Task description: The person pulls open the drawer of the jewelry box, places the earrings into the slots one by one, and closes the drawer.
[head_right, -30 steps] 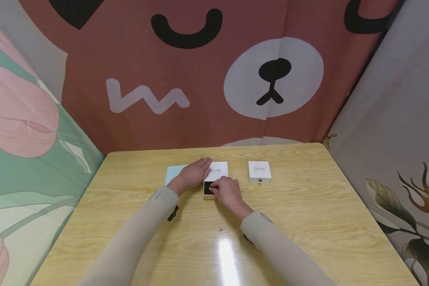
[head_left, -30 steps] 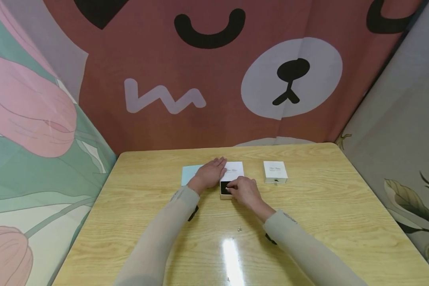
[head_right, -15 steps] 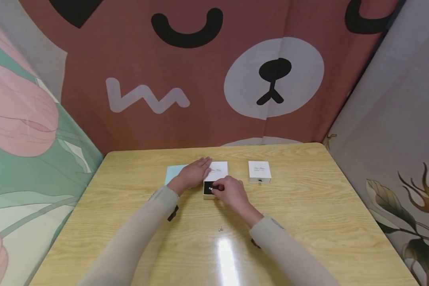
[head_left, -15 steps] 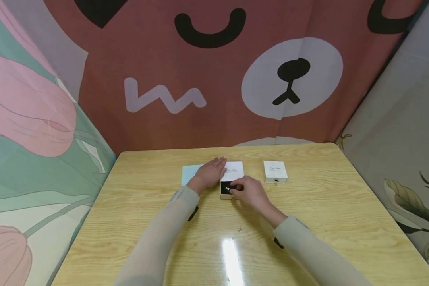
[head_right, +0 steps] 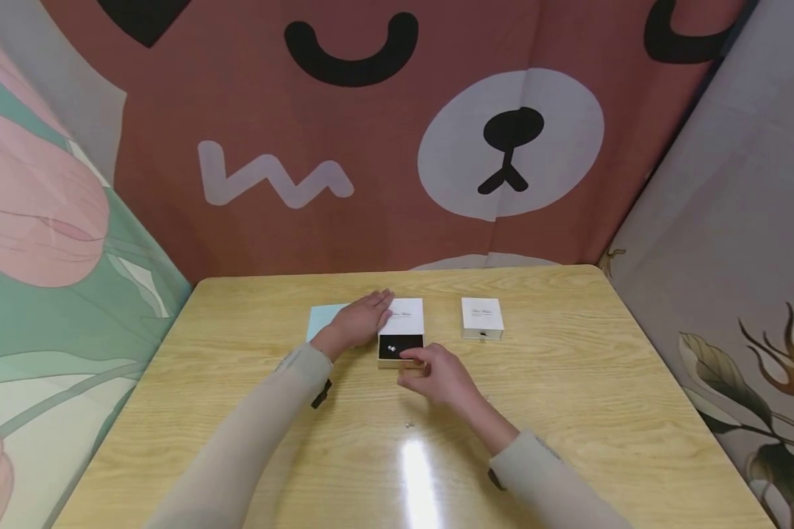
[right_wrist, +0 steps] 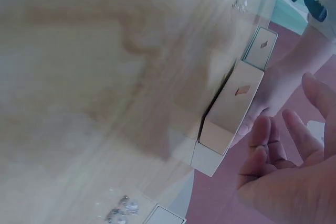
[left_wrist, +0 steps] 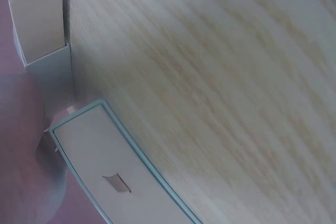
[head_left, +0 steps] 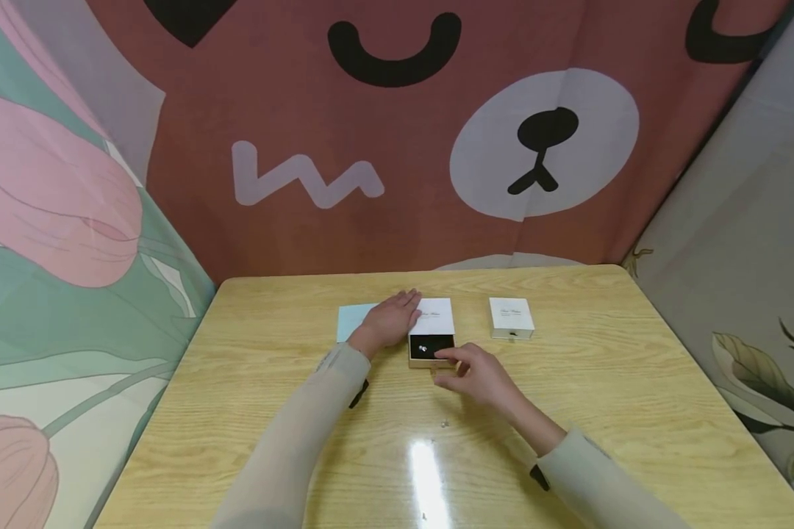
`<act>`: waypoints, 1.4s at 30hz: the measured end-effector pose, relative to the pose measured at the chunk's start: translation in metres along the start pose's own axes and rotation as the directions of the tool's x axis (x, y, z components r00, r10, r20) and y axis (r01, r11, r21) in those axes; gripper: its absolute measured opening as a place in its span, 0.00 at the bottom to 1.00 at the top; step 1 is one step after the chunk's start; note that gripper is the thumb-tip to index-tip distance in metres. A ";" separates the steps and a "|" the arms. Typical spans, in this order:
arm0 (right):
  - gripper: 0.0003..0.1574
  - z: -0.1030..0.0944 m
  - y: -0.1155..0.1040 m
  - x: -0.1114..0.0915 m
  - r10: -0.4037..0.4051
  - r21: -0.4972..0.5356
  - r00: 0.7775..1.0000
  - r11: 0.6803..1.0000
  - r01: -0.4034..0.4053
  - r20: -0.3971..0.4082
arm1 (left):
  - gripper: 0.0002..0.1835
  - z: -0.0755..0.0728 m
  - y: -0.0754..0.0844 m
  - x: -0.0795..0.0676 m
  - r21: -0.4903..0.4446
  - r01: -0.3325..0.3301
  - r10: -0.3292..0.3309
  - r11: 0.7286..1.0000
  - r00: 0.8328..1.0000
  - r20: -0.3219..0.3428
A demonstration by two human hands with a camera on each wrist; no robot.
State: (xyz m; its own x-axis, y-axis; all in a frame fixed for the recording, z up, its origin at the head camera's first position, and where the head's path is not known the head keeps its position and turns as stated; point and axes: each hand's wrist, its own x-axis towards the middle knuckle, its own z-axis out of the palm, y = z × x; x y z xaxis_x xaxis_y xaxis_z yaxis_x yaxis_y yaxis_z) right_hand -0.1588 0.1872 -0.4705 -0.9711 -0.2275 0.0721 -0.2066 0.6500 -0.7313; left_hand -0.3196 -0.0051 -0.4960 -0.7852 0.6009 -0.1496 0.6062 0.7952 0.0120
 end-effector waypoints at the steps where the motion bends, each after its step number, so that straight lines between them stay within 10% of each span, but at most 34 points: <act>1: 0.28 0.000 0.001 -0.003 -0.001 0.009 1.000 1.000 0.000 0.019 | 0.32 0.000 0.000 0.000 -0.003 -0.001 0.001 1.000 1.000 -0.002; 16: 0.43 0.009 0.012 -0.033 0.044 -0.016 0.979 0.999 -0.042 0.197 | 0.32 -0.002 0.001 -0.003 -0.022 -0.007 0.007 1.000 1.000 0.004; 42: 0.27 0.016 0.025 -0.036 0.003 -0.065 0.964 0.998 0.015 0.266 | 0.32 -0.003 0.000 -0.002 -0.037 -0.011 0.011 0.999 1.000 0.005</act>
State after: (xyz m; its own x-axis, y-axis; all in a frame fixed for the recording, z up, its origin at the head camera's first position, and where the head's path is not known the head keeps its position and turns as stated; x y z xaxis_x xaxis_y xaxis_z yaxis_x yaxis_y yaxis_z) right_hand -0.1268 0.2002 -0.5027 -0.9050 -0.4101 -0.1131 -0.2282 0.6922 -0.6847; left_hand -0.3178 -0.0060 -0.4931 -0.7776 0.6095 -0.1544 0.6100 0.7908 0.0498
